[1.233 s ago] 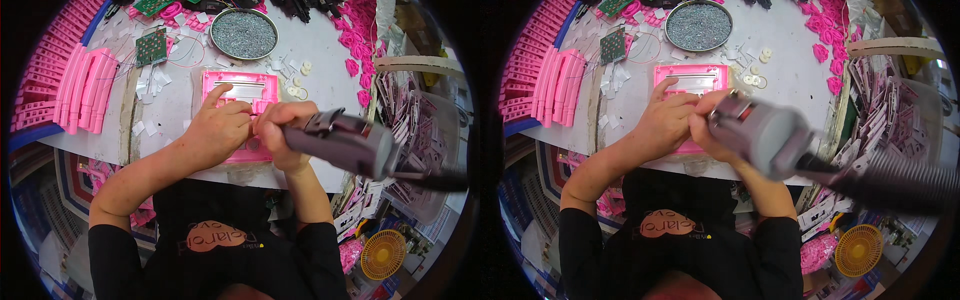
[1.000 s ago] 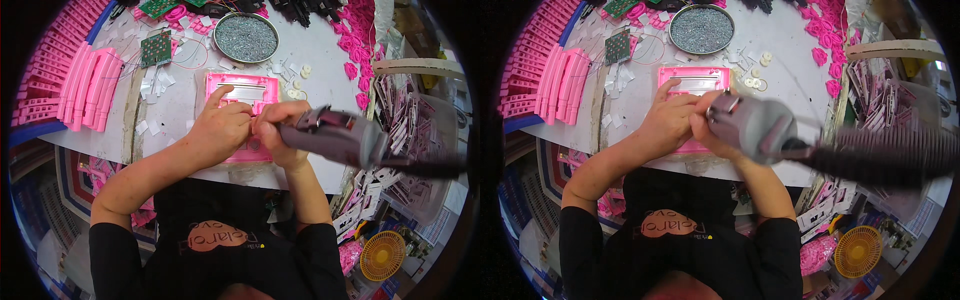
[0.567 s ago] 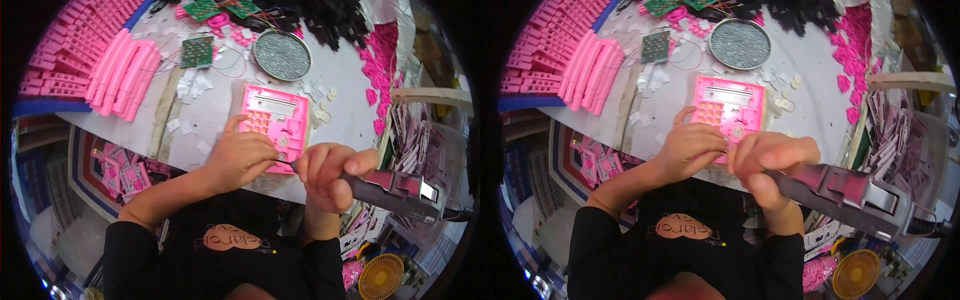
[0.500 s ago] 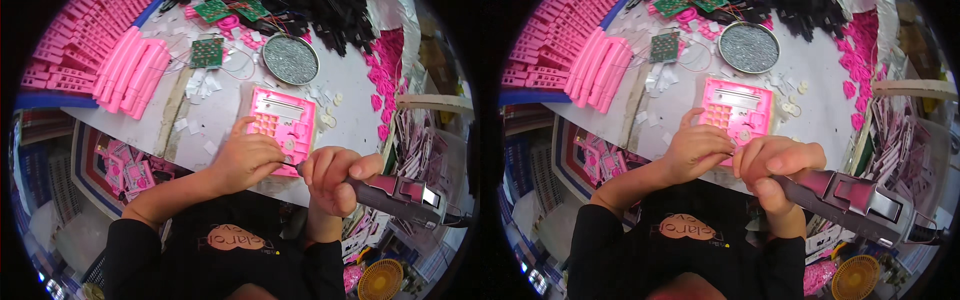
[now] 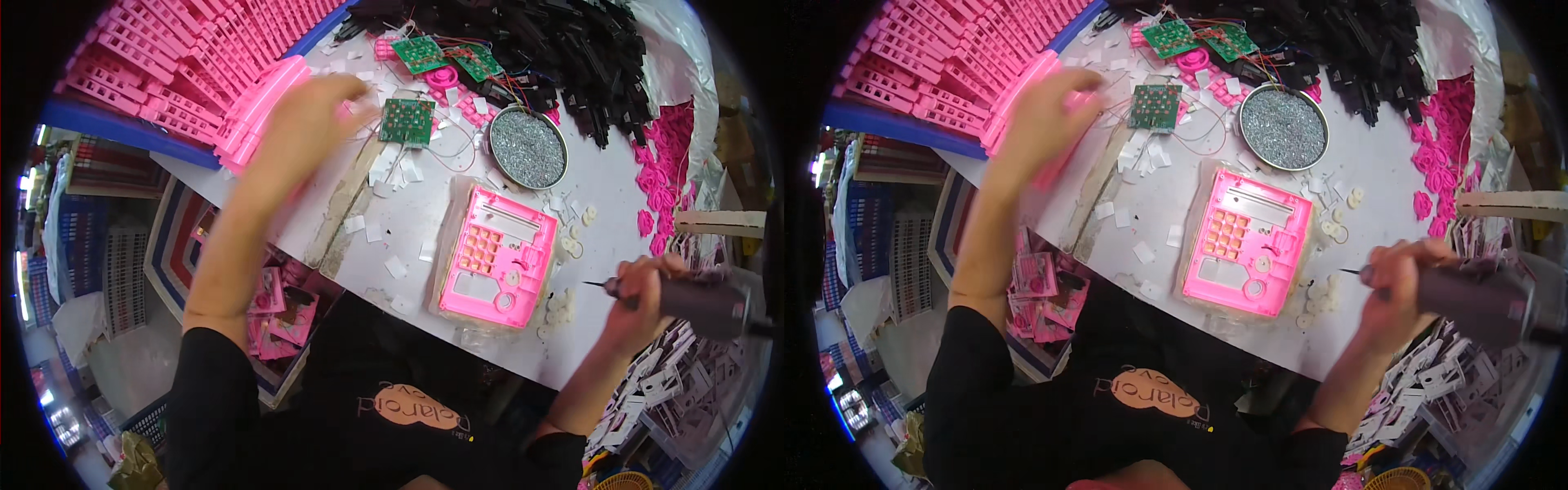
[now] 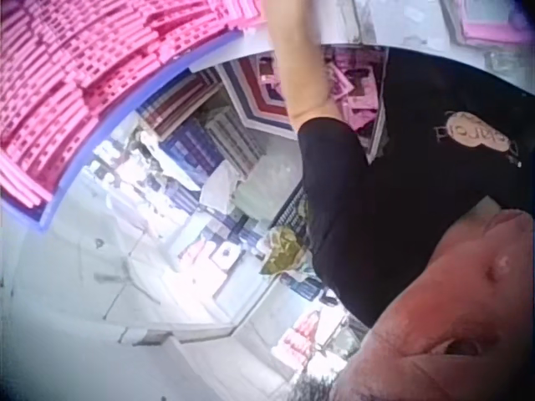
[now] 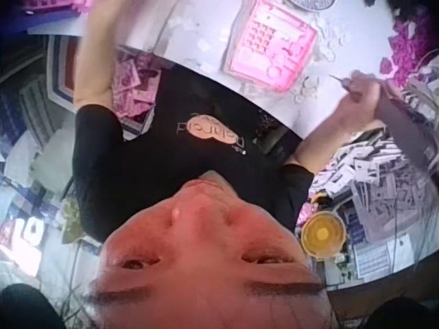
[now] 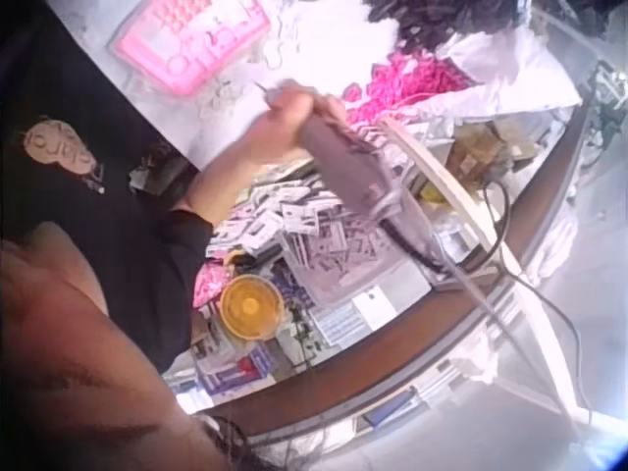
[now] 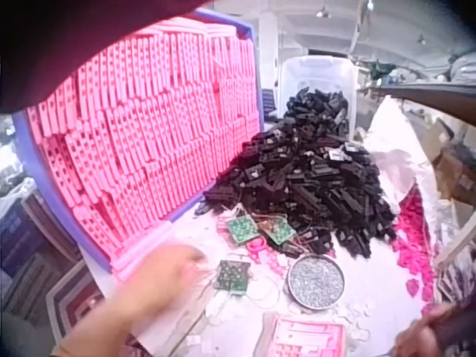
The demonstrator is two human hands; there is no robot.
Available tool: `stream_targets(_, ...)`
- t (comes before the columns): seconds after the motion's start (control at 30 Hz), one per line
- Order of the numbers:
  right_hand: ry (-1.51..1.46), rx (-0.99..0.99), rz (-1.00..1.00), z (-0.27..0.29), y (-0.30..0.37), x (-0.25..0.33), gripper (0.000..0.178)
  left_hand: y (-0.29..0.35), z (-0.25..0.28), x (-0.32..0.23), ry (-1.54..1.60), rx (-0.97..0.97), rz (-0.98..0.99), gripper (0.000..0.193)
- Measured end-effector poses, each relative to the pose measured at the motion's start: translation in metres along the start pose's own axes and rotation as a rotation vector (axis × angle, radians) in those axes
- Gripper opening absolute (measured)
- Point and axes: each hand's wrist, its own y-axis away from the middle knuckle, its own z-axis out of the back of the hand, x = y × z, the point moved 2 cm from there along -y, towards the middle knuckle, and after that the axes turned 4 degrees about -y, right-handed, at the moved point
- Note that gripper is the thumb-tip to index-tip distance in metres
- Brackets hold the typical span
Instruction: Assembling a toy piggy bank by installing electronic components and using a glue gun.
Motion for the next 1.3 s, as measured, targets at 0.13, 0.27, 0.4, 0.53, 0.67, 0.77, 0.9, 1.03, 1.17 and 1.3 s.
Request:
stream_targets(0.13, 0.28, -0.109, -0.015, 0.036, -0.036, 0.003, 0.046, -0.072, 0.048, 0.066, -0.314, 0.084, 0.101, 0.027)
stream_targets(0.27, 0.346, -0.141, 0.126, 0.049, -0.056, 0.015, 0.051, -0.149, -0.032, 0.067, -0.544, 0.477, -0.17, 0.027)
stream_targets(0.4, 0.282, -0.1, 0.144, 0.056, -0.061, 0.001, 0.053, -0.168, -0.088, 0.075, -0.549, 0.329, -0.027, 0.023)
stream_targets(0.53, 0.242, -0.058, 0.137, 0.052, -0.052, 0.003, 0.053, -0.173, -0.101, 0.072, -0.718, 0.372, -0.068, 0.029)
stream_targets(0.67, 0.273, -0.057, 0.107, 0.05, -0.047, 0.009, 0.058, -0.154, -0.076, 0.05, -0.754, 0.227, 0.101, 0.034)
stream_targets(0.77, 0.669, -0.285, 0.423, 0.029, -0.024, 0.035, 0.059, -0.126, -0.038, 0.045, -0.496, 0.167, -0.028, 0.035)
stream_targets(0.9, 0.666, -0.334, 0.731, 0.014, 0.026, 0.042, 0.057, -0.032, -0.011, -0.023, -0.151, -0.275, -0.523, 0.035)
stream_targets(1.03, 0.613, 0.351, 0.321, -0.047, 0.045, 0.0, 0.053, 0.048, -0.022, -0.065, 0.315, -0.146, -0.442, 0.055)
stream_targets(1.17, 0.46, 0.472, 0.182, -0.087, 0.055, -0.021, 0.055, 0.079, -0.037, -0.101, 0.445, -0.146, -0.528, 0.061)
stream_targets(1.3, 0.387, 0.431, 0.234, -0.089, 0.068, -0.032, 0.053, 0.101, -0.047, -0.111, 0.587, -0.085, -0.515, 0.064)
